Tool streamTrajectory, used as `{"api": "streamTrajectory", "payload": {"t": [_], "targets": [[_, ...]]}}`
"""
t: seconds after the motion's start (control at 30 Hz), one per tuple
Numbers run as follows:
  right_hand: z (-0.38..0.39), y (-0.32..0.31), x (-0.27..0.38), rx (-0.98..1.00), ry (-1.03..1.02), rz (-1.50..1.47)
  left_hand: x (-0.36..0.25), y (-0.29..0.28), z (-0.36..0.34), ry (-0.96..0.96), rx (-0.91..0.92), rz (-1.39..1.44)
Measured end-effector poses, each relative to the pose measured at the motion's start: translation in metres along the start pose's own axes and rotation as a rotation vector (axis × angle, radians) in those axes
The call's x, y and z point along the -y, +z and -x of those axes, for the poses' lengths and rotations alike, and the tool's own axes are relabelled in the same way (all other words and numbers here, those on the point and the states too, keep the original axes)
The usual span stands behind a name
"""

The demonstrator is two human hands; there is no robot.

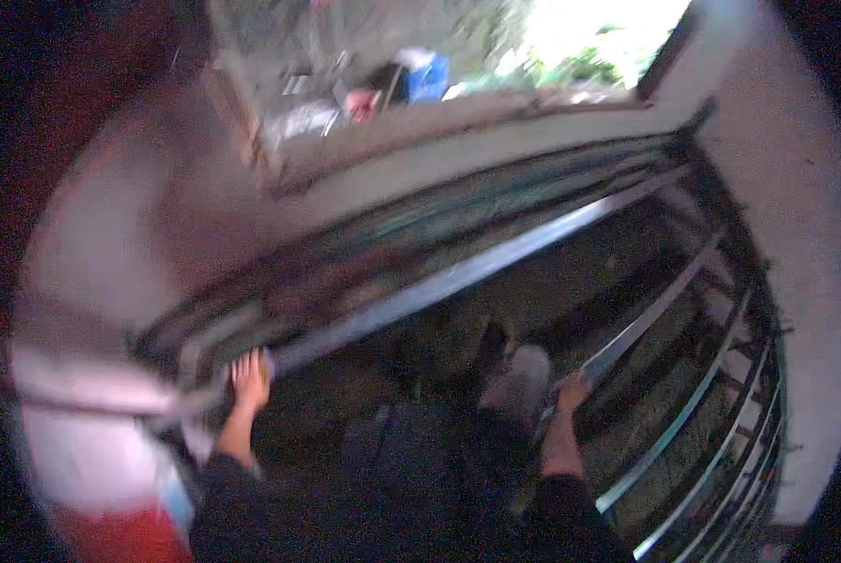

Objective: Cleaning metal floor frames or joists with a cloth.

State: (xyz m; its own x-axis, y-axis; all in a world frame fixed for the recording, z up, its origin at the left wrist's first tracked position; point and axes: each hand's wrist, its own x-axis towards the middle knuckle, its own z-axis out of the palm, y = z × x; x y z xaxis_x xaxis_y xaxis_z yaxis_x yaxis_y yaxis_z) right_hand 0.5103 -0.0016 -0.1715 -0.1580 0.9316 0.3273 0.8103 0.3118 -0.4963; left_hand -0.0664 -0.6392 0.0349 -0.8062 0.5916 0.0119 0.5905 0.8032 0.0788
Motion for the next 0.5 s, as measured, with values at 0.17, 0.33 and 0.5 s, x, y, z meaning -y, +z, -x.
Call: {"api": "streamTrajectory", "payload": {"t": [0.17,0.33,0.5], "targets": [[0.001,-0.012,0.152,0.294,0.101,0.686,-0.068,-0.042,-0.028,-0.363,0.333,-0.069],[0.01,-0.018,0.036,0.088,-0.284,0.483,-0.225,0.071,-0.114,0.253,-0.028,0.105],[0.0,0.003,0.087,-0.036,-0.029,0.767,-0.4,0.109,-0.244,0.497,-0.065,0.158]]}}
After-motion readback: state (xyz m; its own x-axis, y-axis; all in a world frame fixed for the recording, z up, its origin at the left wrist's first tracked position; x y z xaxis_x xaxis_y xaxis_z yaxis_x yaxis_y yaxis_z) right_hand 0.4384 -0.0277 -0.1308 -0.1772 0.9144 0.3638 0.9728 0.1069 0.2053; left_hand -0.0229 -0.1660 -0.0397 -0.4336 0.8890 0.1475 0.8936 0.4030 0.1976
